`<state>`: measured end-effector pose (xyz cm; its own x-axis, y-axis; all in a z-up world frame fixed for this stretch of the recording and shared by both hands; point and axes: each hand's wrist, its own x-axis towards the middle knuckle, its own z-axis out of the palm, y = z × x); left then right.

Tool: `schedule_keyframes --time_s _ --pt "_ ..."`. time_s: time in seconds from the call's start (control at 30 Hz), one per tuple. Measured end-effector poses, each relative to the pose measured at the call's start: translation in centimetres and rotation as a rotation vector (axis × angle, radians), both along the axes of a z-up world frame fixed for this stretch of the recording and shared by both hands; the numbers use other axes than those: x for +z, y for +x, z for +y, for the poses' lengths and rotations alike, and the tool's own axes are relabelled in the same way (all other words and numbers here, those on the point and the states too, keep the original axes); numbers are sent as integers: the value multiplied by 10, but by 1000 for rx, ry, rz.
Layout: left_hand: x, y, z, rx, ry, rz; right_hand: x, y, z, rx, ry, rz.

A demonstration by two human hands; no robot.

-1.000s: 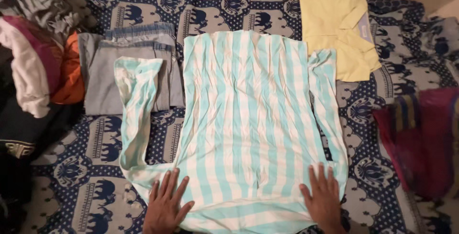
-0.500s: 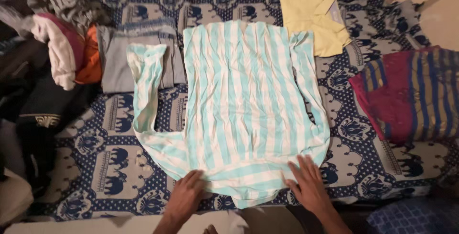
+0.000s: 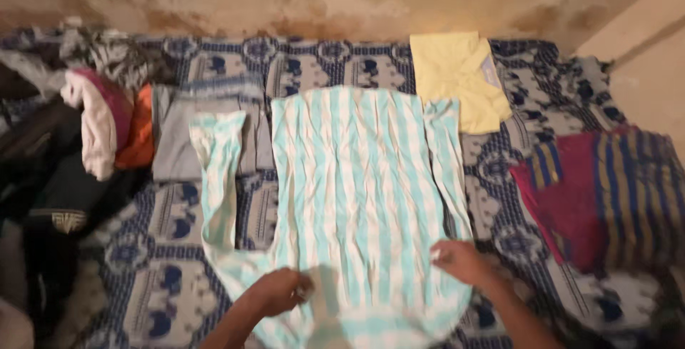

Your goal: The person folds a light blue and white striped polo shirt on a patterned bedsheet, smoothing and aligning it before folding it into a compact rectangle. The person then folds a white polo shirt with a maroon stripe, buttoning the collar, smoothing the fabric, and folding it neatly. Both folded shirts are placed on the bed.

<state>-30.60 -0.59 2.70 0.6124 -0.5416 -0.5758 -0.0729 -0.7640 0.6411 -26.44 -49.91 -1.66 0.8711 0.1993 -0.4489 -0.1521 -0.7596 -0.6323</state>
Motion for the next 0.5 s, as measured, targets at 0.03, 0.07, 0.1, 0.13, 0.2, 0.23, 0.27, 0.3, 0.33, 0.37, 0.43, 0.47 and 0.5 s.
schedule_keyframes --time_s 0.03,0.07,0.1,0.13,0.2,0.23,0.27,0.3,0.33,0.37,0.43,0.47,0.5 --pt "7 39 -4 114 17 -59 0 43 5 -57 21 3" --pt "14 72 -11 236 29 -109 2 84 9 -72 127 -58" --pt "19 109 -17 328 38 -231 2 126 14 -88 233 -117" --pt "23 144 -24 411 44 -344 3 166 19 -33 151 -285" --pt "26 215 -30 392 -5 -508 5 242 35 -11 86 -448" --pt "24 250 -34 405 44 -524 6 276 43 -43 104 -444" --pt "20 279 -38 420 99 -531 7 306 48 -17 42 -489" --pt "13 308 -43 440 83 -614 7 334 52 11 -19 -533" --pt "4 333 -44 459 70 -693 5 356 58 38 -77 -572" --pt "-5 354 -46 484 92 -703 2 374 66 60 -82 -603" --pt "-19 394 -48 492 166 -734 0 407 75 100 -96 -675" --pt "-25 405 -47 475 226 -740 -2 414 78 122 -137 -661" --pt "-30 411 -45 456 286 -745 -3 418 79 145 -177 -647"
